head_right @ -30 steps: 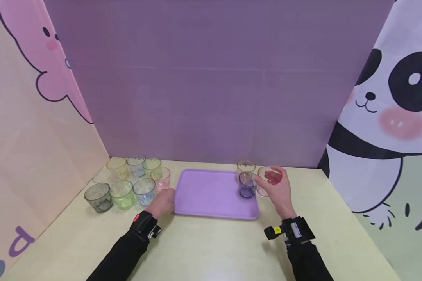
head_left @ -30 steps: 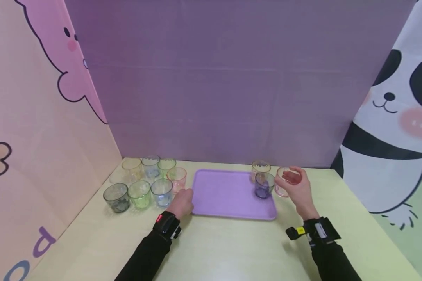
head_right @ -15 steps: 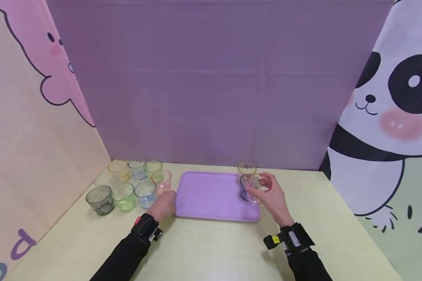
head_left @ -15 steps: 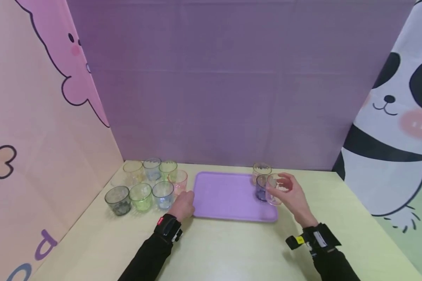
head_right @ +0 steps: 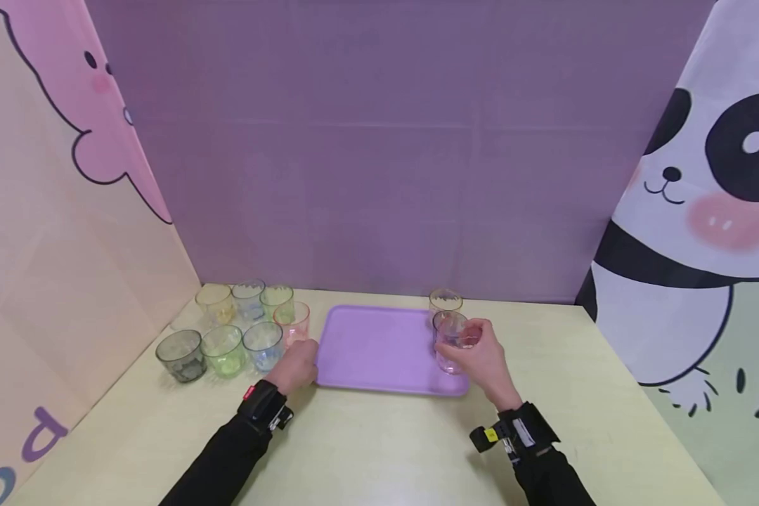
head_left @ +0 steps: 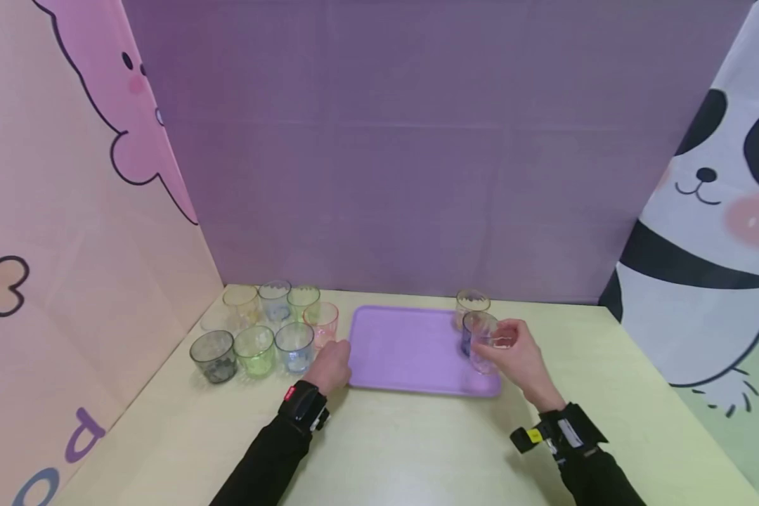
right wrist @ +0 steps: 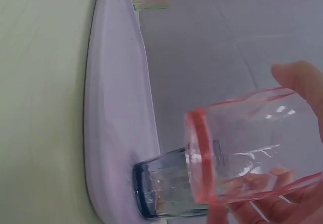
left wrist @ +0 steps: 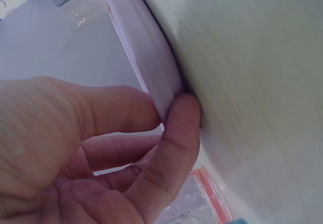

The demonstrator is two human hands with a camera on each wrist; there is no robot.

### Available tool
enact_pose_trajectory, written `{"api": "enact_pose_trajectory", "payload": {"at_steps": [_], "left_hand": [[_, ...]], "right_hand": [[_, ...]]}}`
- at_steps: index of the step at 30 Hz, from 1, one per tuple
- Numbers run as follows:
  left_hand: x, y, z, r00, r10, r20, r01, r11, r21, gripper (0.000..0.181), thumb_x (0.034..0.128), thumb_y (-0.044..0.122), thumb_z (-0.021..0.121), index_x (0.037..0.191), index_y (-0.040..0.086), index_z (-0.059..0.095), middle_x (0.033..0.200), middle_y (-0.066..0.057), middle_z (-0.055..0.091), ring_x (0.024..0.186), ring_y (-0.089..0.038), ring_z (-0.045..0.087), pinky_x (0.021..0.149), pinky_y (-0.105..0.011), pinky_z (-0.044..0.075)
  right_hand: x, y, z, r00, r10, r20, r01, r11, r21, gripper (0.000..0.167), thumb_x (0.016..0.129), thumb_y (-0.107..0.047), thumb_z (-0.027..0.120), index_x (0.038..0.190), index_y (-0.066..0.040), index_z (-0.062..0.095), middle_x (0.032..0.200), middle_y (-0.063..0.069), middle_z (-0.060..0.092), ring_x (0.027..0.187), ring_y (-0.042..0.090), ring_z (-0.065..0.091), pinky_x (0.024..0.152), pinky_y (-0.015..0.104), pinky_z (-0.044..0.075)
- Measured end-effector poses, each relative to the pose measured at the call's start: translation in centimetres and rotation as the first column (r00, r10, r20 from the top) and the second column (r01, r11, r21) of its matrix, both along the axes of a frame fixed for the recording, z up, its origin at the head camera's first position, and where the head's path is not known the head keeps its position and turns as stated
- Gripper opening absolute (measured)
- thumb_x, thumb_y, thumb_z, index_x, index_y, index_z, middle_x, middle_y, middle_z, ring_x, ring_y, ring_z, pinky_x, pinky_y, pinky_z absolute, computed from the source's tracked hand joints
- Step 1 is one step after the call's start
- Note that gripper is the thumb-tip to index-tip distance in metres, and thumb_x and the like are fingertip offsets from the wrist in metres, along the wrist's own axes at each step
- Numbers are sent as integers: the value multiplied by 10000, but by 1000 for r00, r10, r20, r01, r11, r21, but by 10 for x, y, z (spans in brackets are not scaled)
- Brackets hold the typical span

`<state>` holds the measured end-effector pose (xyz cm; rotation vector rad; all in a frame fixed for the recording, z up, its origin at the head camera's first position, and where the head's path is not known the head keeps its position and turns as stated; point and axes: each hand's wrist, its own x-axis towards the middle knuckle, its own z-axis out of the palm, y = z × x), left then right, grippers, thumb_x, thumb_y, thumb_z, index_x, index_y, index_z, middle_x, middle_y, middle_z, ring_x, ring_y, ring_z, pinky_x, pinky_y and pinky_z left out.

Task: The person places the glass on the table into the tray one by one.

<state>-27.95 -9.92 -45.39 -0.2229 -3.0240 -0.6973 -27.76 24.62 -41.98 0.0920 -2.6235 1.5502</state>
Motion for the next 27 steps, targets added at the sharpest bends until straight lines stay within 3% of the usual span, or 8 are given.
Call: {"api": "enact_pose_trajectory", "payload": {"at_steps": [8, 22, 27], "left_hand": [[-1, 2, 4, 1000, -10, -10, 10, 1000, -7, 148, 745, -91, 652, 882, -42, 623, 769, -128, 626, 703, -234, 578, 647, -359, 525], [0, 0, 1, 1000, -8, -2, 8, 1000, -4, 158, 749, -90, 649, 898, -45, 619, 780, -133, 626, 712, -242, 583, 652, -367, 524], [1, 0, 2, 1000, -11, -5, 11, 1000, -2, 158, 747, -94, 647, 898, -52, 622, 780, -138, 629, 710, -242, 582, 652, -369, 525]], "right_hand": [[-2, 3, -3, 994, 58, 89, -67, 993, 94, 853, 752, -362, 835, 1349, 0, 346, 1306, 228, 483, 1174, 363, 517, 941, 456, 500], [2, 2, -14, 983, 58, 173, -95, 972, 217, 869, 714, -295, 862, 1308, 69, 342, 1264, 285, 490, 1135, 401, 528, 914, 491, 513], [2, 0, -14, 984, 62, 168, -99, 970, 224, 838, 730, -282, 853, 1293, 69, 342, 1268, 290, 491, 1144, 407, 526, 913, 490, 515]]}}
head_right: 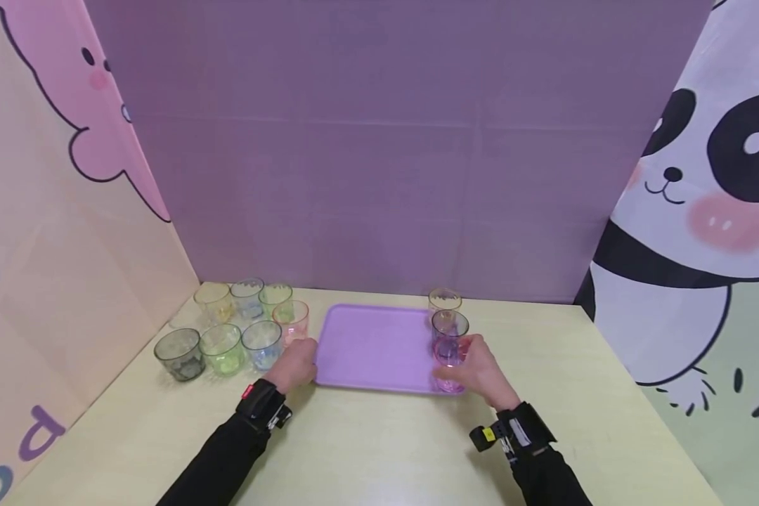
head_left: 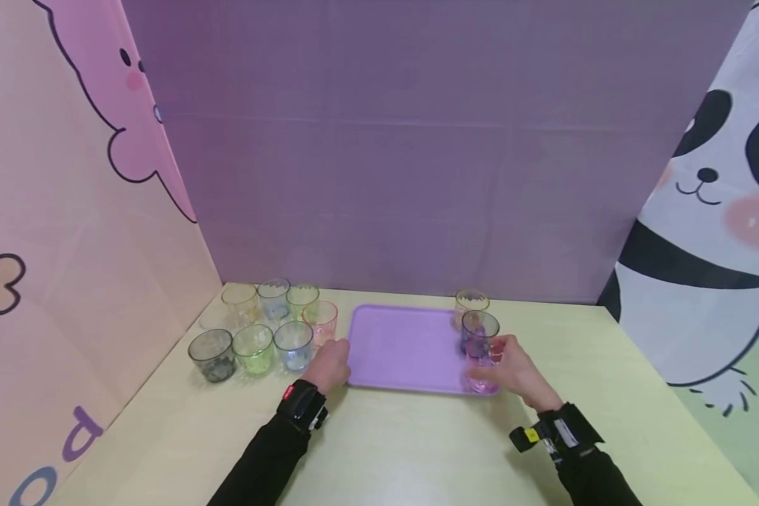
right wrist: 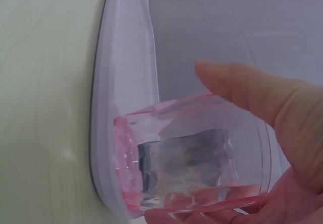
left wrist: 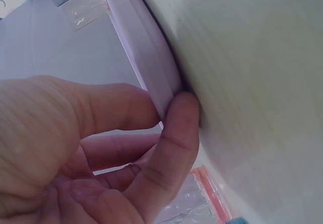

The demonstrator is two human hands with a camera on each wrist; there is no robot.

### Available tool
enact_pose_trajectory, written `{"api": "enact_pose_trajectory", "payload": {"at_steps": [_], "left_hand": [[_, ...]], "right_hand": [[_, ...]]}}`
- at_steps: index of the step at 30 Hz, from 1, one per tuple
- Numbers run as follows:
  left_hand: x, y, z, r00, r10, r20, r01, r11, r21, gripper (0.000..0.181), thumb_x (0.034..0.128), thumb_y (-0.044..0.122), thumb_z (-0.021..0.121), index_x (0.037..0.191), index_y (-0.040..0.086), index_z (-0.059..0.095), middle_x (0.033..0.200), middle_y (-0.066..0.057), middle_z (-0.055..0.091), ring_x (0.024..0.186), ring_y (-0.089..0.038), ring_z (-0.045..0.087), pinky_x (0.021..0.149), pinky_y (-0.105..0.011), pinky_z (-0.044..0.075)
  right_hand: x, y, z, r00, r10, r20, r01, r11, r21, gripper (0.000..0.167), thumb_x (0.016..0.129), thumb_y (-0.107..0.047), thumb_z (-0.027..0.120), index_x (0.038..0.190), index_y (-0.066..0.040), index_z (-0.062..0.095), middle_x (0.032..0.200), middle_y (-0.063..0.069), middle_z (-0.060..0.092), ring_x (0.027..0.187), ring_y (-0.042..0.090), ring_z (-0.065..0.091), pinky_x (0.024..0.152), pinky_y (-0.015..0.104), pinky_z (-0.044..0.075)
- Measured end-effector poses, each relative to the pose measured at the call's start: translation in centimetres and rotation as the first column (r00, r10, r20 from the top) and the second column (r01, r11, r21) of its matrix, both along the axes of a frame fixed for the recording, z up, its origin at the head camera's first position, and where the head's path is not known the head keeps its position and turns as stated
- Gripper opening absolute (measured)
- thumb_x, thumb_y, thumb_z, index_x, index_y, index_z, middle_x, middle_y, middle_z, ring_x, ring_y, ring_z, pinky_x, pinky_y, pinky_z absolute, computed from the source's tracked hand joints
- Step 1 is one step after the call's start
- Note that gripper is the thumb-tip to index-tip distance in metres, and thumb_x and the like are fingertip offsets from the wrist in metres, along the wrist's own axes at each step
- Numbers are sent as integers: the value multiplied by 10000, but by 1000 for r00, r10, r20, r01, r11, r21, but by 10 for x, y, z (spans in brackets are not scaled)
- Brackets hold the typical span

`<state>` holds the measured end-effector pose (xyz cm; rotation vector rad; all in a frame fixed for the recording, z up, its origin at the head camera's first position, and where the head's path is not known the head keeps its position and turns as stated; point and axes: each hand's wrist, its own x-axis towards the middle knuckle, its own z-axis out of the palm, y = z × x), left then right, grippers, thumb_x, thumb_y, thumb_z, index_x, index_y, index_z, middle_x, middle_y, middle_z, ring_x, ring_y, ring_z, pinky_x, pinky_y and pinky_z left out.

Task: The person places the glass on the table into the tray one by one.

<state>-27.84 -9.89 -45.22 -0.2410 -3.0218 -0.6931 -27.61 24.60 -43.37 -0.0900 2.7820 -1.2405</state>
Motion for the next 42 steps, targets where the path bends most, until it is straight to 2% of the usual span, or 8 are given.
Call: {"api": "enact_pose_trajectory", "payload": {"at_steps": [10, 17, 22, 29, 32, 35, 39, 42], "left_hand": [[1, 0, 1, 1000, 1, 8, -1, 1000, 3, 154, 747, -96, 648, 892, -52, 623, 762, -127, 620, 681, -222, 563, 615, -342, 511], [1, 0, 4, 1000, 3, -1, -3, 1000, 1, 152, 750, -99, 644, 895, -60, 621, 765, -137, 620, 682, -230, 563, 618, -350, 513], [2, 1, 4, 1000, 3, 11, -3, 1000, 5, 158, 753, -96, 640, 904, -59, 619, 771, -136, 619, 685, -229, 563, 621, -349, 515], [2, 1, 4, 1000, 6, 22, -6, 1000, 1, 148, 762, -92, 638, 904, -57, 617, 767, -129, 611, 685, -224, 550, 615, -344, 505], [3, 0, 3, 1000, 8, 25, -8, 1000, 4, 153, 760, -93, 638, 908, -57, 616, 772, -132, 614, 689, -225, 555, 619, -345, 508], [3, 0, 2, 1000, 5, 19, -5, 1000, 6, 156, 756, -94, 639, 905, -57, 614, 775, -136, 617, 696, -232, 561, 628, -353, 512], [3, 0, 2, 1000, 5, 22, -5, 1000, 7, 154, 759, -92, 639, 905, -53, 616, 775, -134, 618, 693, -230, 561, 625, -349, 510], [2, 0, 2, 1000, 8, 23, -8, 1000, 11, 151, 762, -95, 632, 905, -50, 616, 775, -133, 618, 691, -230, 561, 618, -344, 507]], "right_hand": [[-1, 2, -2, 1000, 17, -15, -17, 1000, -10, 888, 731, -328, 855, 1320, 73, 325, 1295, 293, 476, 1171, 415, 513, 929, 506, 505], [0, 4, 6, 1000, 19, -11, -19, 1000, 12, 989, 718, -382, 855, 1370, 109, 296, 1306, 314, 425, 1173, 432, 479, 940, 535, 482], [0, 9, 11, 1000, 9, 13, -9, 1000, -4, 1031, 739, -457, 822, 1405, 100, 267, 1362, 315, 394, 1238, 446, 431, 1002, 564, 442], [-2, 12, 14, 1000, -3, 20, 4, 999, -40, 1045, 746, -481, 809, 1422, 90, 254, 1368, 297, 410, 1241, 436, 438, 999, 545, 449], [-3, 13, 14, 1000, -22, 11, 22, 998, -55, 992, 792, -479, 774, 1422, 91, 262, 1372, 298, 419, 1246, 431, 451, 1005, 535, 454], [-3, 15, 15, 999, -51, -16, 50, 996, -80, 881, 882, -494, 675, 1421, 88, 294, 1375, 301, 435, 1254, 425, 468, 1007, 511, 465], [-6, 22, 15, 992, -94, -84, 81, 987, -139, 707, 994, -498, 474, 1400, 74, 384, 1341, 285, 489, 1187, 375, 532, 916, 367, 537], [-10, 27, 14, 983, -130, -127, 105, 976, -188, 641, 1032, -465, 377, 1384, 69, 427, 1309, 283, 519, 1124, 336, 568, 817, 255, 553]]}}
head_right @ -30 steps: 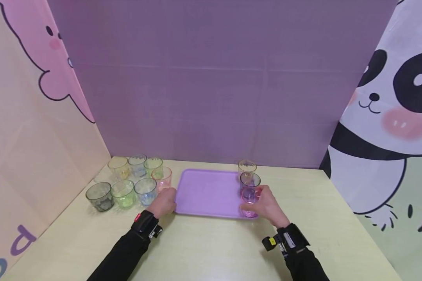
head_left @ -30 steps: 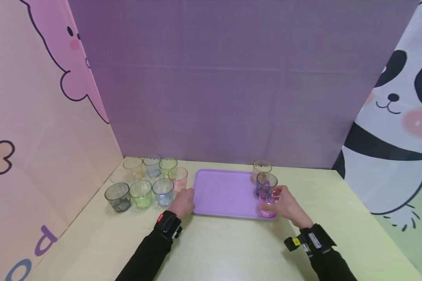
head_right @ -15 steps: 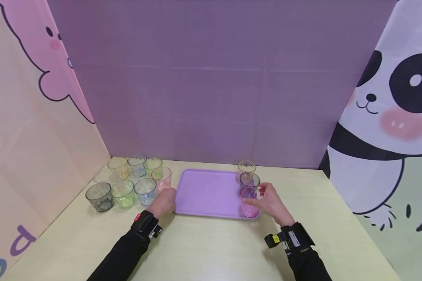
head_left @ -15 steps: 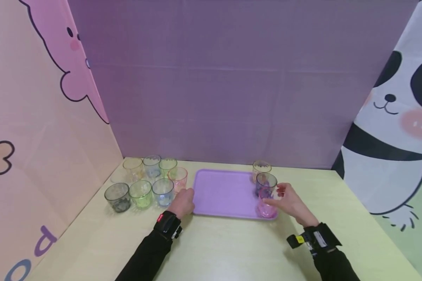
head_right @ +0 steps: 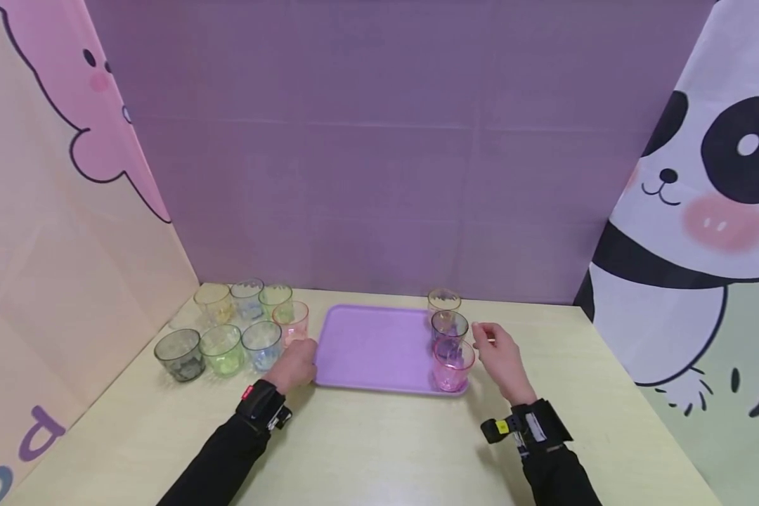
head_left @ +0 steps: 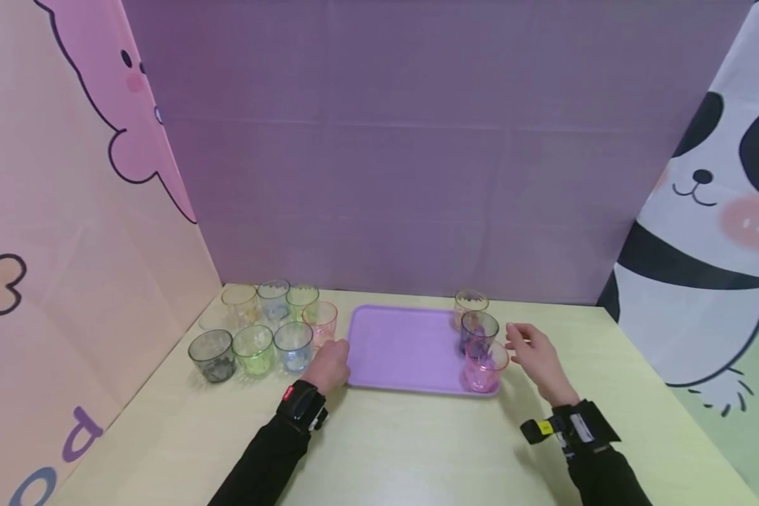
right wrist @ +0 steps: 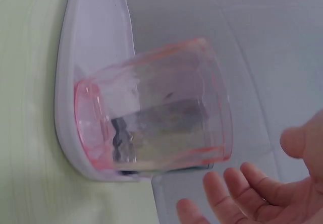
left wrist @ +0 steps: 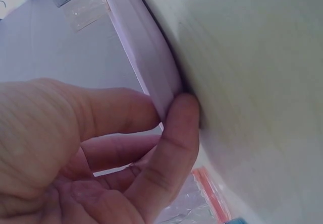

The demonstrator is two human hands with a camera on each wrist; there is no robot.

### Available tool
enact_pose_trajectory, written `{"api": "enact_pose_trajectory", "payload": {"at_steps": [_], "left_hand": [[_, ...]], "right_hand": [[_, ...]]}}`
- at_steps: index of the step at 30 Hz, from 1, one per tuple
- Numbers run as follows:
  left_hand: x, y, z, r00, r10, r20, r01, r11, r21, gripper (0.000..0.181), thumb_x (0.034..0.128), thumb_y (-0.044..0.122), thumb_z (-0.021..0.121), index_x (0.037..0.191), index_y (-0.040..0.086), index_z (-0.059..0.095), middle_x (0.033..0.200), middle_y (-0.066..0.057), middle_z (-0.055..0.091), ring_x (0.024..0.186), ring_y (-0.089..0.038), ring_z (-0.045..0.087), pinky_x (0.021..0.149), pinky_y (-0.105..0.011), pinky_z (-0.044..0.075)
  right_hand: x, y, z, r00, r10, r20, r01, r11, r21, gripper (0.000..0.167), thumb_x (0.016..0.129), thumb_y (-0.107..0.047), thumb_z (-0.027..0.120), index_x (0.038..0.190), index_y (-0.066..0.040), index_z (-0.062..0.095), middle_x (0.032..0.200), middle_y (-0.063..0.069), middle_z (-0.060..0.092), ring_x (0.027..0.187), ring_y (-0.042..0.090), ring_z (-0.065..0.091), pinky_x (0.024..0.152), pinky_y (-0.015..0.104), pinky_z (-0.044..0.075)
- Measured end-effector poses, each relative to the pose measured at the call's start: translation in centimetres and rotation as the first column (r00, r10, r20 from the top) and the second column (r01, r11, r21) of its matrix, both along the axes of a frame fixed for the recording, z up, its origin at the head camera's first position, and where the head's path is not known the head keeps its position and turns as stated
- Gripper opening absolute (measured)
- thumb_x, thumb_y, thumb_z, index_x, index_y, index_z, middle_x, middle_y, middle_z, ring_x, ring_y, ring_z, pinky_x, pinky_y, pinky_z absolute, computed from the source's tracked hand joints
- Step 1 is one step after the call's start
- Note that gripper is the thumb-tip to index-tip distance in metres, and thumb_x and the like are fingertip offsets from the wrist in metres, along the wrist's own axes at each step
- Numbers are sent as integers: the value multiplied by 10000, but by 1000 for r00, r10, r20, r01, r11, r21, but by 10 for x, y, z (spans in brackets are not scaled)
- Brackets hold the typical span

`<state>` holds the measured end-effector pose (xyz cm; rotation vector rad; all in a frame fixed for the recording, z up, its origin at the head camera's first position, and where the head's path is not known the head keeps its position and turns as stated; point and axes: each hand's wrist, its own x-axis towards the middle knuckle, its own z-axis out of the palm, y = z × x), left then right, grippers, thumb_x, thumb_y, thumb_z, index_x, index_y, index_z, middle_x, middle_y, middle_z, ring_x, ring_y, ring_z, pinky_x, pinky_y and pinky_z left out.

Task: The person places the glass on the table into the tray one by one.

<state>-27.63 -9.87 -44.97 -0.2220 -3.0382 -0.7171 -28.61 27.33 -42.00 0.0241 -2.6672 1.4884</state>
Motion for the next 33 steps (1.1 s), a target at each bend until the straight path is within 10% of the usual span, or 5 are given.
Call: {"api": "enact_pose_trajectory", "payload": {"at_steps": [13, 33], "left_hand": [[1, 0, -2, 1000, 18, -3, -18, 999, 30, 112, 828, -78, 561, 913, -50, 629, 779, -135, 627, 683, -231, 577, 616, -347, 515], [1, -3, 11, 999, 53, 8, -53, 988, 144, 157, 953, 53, 534, 833, 4, 621, 707, -66, 579, 610, -187, 537, 517, -269, 435]], "right_hand": [[-8, 19, -22, 994, 73, 81, -80, 993, 82, 342, 977, -46, 502, 1252, 158, 516, 1127, 319, 597, 869, 296, 658, 710, 339, 603], [-24, 9, -44, 981, 93, 170, -120, 981, 153, 131, 855, 47, 575, 941, 93, 662, 866, 170, 673, 700, 186, 654, 626, 325, 600]]}}
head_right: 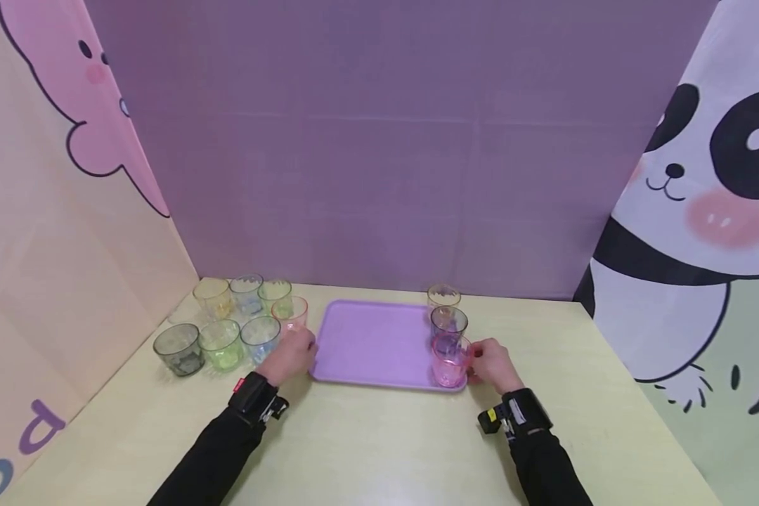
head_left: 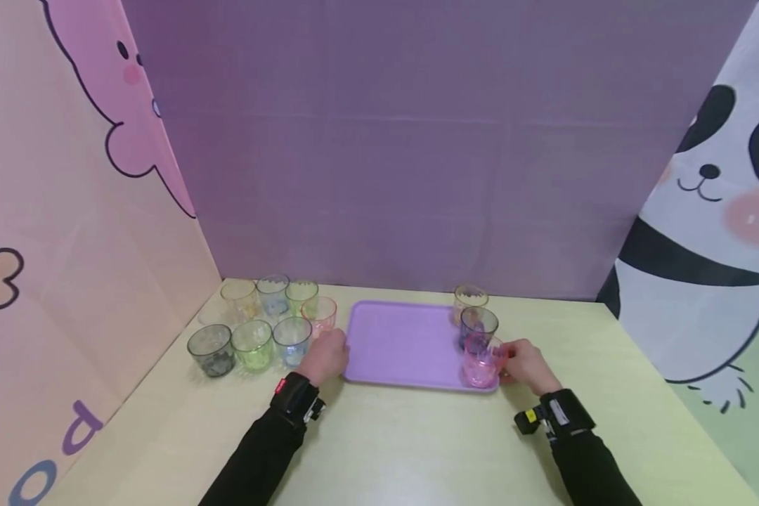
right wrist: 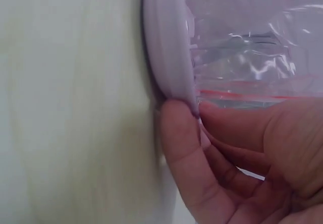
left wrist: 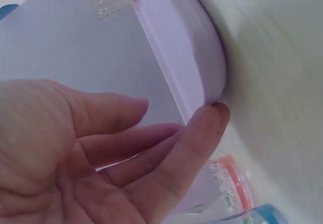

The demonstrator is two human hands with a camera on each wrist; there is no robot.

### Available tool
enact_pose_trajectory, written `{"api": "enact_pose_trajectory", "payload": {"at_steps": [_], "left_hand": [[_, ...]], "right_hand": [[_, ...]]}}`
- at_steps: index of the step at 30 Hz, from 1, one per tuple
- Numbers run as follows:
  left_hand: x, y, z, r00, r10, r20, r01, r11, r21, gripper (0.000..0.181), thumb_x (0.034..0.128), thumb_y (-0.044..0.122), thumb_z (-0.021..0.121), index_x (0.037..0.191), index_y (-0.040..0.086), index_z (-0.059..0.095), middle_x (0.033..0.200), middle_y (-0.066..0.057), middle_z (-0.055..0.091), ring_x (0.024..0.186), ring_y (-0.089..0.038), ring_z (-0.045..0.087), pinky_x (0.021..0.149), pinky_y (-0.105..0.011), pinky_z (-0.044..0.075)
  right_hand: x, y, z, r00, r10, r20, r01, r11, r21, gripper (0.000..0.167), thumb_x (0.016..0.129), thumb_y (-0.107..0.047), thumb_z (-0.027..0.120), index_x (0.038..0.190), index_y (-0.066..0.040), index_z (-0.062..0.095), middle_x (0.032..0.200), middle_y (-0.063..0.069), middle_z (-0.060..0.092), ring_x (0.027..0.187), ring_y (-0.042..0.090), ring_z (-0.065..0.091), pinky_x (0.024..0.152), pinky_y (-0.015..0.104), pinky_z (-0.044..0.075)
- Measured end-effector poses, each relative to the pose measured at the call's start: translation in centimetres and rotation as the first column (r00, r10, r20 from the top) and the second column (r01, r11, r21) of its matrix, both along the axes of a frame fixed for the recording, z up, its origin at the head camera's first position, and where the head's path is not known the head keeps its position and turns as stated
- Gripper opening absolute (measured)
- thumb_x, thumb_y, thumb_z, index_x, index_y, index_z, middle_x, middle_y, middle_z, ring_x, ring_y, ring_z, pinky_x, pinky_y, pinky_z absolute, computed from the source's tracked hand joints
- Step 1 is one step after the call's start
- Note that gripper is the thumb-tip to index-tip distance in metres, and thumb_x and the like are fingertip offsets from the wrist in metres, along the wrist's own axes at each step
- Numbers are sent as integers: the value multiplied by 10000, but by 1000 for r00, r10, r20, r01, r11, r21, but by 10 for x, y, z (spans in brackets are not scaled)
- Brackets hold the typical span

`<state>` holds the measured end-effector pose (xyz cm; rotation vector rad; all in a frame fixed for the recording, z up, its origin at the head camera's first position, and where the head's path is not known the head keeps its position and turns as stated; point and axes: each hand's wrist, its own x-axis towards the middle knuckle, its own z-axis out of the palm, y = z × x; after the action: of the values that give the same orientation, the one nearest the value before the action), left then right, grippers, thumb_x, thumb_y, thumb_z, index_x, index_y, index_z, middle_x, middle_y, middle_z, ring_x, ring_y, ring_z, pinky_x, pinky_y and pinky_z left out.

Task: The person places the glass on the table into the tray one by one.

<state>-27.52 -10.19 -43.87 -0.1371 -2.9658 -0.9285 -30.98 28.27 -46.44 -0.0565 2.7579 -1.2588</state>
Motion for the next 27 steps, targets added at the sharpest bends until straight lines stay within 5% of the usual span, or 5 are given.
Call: {"api": "enact_pose_trajectory", "payload": {"at_steps": [8, 14, 17, 23, 27], "left_hand": [[-4, -5, 6, 985, 4, -174, -4, 1000, 3, 226, 942, 74, 573, 742, 18, 662, 642, -45, 613, 554, -152, 532, 504, -258, 425], [0, -5, 19, 977, 41, -211, -17, 993, 115, 270, 962, 194, 593, 820, 9, 728, 616, -29, 614, 509, -132, 514, 465, -254, 408], [0, -8, 25, 963, 65, -262, -41, 995, 96, 258, 955, 238, 611, 851, 43, 745, 639, -17, 633, 536, -128, 529, 492, -263, 422], [-4, -28, 33, 932, 110, -345, -89, 993, 77, 253, 921, 219, 656, 1026, -2, 721, 868, -133, 719, 767, -255, 667, 685, -396, 538], [-10, -42, 35, 939, 145, -313, -142, 989, 33, 445, 875, 228, 709, 1177, -88, 625, 1081, -291, 649, 1029, -431, 615, 870, -530, 512]], "right_hand": [[-5, -2, 2, 1000, 12, -9, -13, 1000, -1, 141, 884, 14, 583, 943, 122, 650, 848, 220, 669, 646, 200, 669, 589, 329, 600], [-6, 3, -2, 1000, 0, 32, -1, 1000, 19, 122, 863, 9, 613, 943, 84, 667, 830, 177, 685, 614, 182, 660, 591, 327, 593], [-5, 2, -2, 1000, -15, 10, 14, 999, 33, 112, 850, 10, 606, 914, 72, 675, 815, 163, 687, 596, 176, 652, 582, 325, 587], [-5, -1, -1, 999, -32, -19, 32, 999, 9, 184, 838, 61, 564, 981, 133, 654, 832, 212, 681, 612, 169, 658, 568, 323, 590], [-4, 0, -1, 999, -36, 4, 36, 999, -17, 247, 816, 102, 527, 1029, 157, 639, 882, 260, 672, 613, 182, 664, 570, 331, 595]]}}
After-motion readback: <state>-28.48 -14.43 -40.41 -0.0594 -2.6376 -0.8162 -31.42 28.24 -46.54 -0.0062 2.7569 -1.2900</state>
